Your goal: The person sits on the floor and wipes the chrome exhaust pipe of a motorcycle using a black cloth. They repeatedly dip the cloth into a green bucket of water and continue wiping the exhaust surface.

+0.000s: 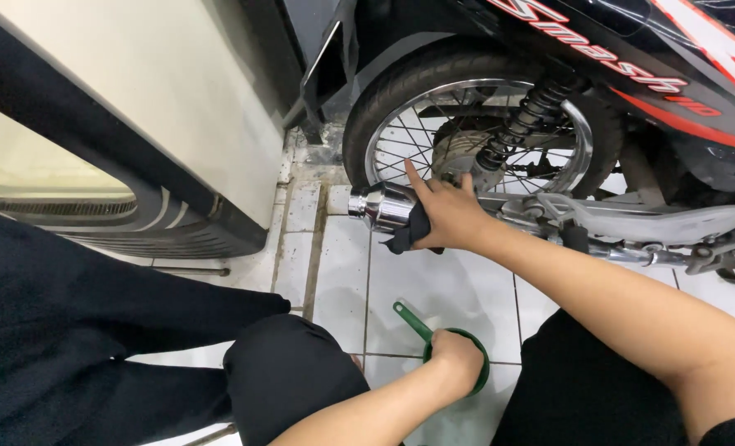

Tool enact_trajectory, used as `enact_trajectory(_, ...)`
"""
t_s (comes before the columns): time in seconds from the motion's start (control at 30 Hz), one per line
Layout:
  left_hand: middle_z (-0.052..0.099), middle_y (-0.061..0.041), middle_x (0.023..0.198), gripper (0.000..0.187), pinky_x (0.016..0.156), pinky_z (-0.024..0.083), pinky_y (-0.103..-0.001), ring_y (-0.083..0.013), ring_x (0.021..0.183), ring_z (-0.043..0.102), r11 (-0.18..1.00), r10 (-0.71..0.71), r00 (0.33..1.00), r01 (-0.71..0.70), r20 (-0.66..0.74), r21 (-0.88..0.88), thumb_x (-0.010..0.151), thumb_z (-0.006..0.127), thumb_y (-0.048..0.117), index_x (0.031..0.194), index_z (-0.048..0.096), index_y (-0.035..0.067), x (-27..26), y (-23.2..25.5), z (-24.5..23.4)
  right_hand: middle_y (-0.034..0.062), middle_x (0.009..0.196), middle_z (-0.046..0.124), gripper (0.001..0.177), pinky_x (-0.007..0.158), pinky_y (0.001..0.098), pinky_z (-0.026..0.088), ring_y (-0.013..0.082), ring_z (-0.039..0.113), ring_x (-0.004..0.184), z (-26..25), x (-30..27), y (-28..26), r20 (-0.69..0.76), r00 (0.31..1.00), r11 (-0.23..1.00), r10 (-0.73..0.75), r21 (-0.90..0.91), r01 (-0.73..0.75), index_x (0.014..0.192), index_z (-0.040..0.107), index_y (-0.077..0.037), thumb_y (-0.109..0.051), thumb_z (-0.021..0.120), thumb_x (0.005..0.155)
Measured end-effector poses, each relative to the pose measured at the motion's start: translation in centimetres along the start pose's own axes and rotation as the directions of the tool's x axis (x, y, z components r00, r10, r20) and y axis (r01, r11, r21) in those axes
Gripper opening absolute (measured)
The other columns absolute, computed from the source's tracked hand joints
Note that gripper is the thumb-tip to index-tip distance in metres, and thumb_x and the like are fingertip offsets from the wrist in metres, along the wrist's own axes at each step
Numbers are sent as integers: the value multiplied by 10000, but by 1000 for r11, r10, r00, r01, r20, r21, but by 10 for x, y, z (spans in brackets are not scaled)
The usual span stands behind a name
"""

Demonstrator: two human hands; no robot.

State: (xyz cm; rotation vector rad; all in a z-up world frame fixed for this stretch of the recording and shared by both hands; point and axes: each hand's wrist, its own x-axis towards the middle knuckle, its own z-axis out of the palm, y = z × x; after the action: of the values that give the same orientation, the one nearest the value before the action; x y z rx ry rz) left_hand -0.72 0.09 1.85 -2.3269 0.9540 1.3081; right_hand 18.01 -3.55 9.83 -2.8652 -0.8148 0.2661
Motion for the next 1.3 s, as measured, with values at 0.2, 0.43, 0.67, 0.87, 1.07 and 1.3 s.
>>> enact_trajectory(0.2, 672, 13, 1162, 266, 809, 405, -363, -213, 1009, 600, 1000, 4, 1000, -4, 9, -11, 940, 609, 120, 1177, 710, 190, -16, 1, -10, 155, 1179, 633, 1550, 1019, 541, 344, 313, 667, 988, 23, -22, 2, -64, 993, 885, 101, -450, -119, 1677, -84, -153, -639, 910, 592)
enact_trajectory(0.43, 599, 36, 999, 203, 722, 355, -339, -183, 859, 506, 1000, 0, 1000, 0, 9, 11, 894, 618, 70, 1038, 683, 199, -10, 3, -5, 208, 1042, 626, 1476, 1129, 680, 253, 368, 649, 945, 18, -22, 7, -210, 972, 962, -109, -269, 50, 1672, 4, -174, -664, 915, 620)
enact_trajectory(0.67, 526, 58, 909, 176, 696, 301, -327, -162, 804, 452, 1000, -7, 1000, 7, 13, 22, 889, 594, 50, 915, 625, 222, -12, 0, -5, 202, 1169, 606, 1594, 1050, 542, 323, 377, 652, 1012, 8, -26, 10, 34, 999, 952, 2, -307, 8, 1670, -82, -146, -425, 1023, 556)
enact_trajectory(0.87, 584, 47, 972, 192, 712, 323, -341, -174, 846, 499, 1000, -23, 1000, 23, -1, 3, 896, 594, 63, 1002, 672, 203, -9, 0, -3, 294, 1127, 585, 1475, 841, 482, 470, 440, 592, 942, -5, -17, 0, 40, 998, 981, -40, -189, 46, 1673, -94, -245, -540, 942, 666)
enact_trajectory(1.07, 643, 60, 1138, 294, 762, 381, -337, -182, 1017, 591, 998, -42, 999, 43, 10, -45, 901, 585, 119, 1150, 702, 220, -7, 0, -7, 252, 1069, 581, 1489, 693, 498, 515, 449, 617, 894, -31, 4, -32, 76, 997, 998, -1, 62, -3, 1658, -138, -308, -461, 942, 643)
enact_trajectory(1.3, 652, 41, 1291, 384, 867, 434, -328, -204, 1178, 596, 990, -75, 996, 80, 50, -113, 947, 583, 166, 1316, 677, 216, 19, -2, -3, 169, 939, 640, 1419, 676, 446, 470, 347, 600, 876, -19, 33, -55, -247, 955, 939, -162, 260, 227, 1651, -34, -163, -460, 942, 664)
